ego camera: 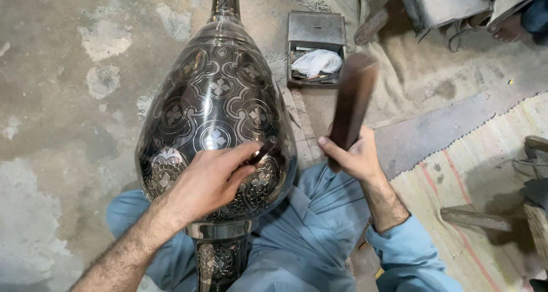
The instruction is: The person sits on the floor and uses a chisel and wooden mallet to engrave floral patterns into a large metal vase. They repeatedly tap the chisel along the surface to create decorative lines and shapes.
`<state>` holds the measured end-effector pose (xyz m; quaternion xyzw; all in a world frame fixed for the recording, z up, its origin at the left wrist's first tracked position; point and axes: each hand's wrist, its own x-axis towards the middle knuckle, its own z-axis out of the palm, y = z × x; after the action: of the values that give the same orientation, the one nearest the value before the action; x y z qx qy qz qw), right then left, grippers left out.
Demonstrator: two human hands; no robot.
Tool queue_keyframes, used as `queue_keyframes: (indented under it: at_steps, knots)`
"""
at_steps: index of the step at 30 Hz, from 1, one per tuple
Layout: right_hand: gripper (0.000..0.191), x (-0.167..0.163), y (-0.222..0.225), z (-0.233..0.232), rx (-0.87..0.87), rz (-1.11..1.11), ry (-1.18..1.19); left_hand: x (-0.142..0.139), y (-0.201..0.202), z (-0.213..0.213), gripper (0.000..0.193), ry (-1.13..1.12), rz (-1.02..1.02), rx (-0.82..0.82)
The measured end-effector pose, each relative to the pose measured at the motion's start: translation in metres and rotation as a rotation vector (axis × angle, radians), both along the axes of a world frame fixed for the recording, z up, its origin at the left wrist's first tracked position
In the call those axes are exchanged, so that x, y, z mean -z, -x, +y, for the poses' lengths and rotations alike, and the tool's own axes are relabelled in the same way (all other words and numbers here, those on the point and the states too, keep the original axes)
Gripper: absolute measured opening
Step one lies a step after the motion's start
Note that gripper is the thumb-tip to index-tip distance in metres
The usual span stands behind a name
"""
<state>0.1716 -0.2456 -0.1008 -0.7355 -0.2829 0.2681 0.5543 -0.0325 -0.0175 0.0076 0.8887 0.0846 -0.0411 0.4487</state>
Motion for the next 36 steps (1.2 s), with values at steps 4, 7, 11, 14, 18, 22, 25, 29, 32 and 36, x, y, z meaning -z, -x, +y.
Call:
queue_keyframes:
  at_steps: [4,7,11,14,18,22,25,29,32,36]
  knots:
    - [0.038,-0.005,-0.004,-0.002,-0.172,-0.777,0.009,0.000,0.000,0.001,0.039,-0.061,-0.097,0.028]
    - [0.027,-0.003,-0.006,-0.004,-0.103,-0.304,-0.023,-0.003,-0.004,0.003,0.038,-0.061,0.051,0.046]
    - [0.037,0.008,-0.003,-0.013,-0.138,-0.449,-0.001,-0.007,-0.010,0.004,0.039,-0.016,0.159,0.085]
    - [0.030,0.017,0.006,-0.020,-0.060,-0.467,-0.020,-0.010,-0.013,0.007,0.040,0.000,0.101,0.133]
    - [0.027,0.030,0.033,-0.028,0.021,-0.332,0.051,-0.008,-0.017,0.012,0.041,-0.046,0.101,0.245]
    - [0.046,0.041,0.047,-0.034,0.057,-0.060,0.063,0.000,-0.018,0.013,0.038,0.099,0.030,-0.006]
    - [0.043,0.045,0.048,-0.038,-0.063,-0.187,0.289,0.007,-0.011,0.005,0.035,0.198,-0.091,-0.215]
    - [0.038,0.040,0.039,-0.034,-0.152,-0.355,0.292,0.019,-0.002,-0.018,0.026,0.084,-0.162,-0.364]
    - [0.036,0.024,0.018,-0.021,-0.215,-0.445,0.346,0.026,0.003,-0.032,0.026,0.022,-0.232,-0.454]
    - [0.033,-0.017,-0.017,0.003,-0.301,-0.628,0.455,0.031,0.005,-0.036,0.027,0.021,-0.265,-0.481]
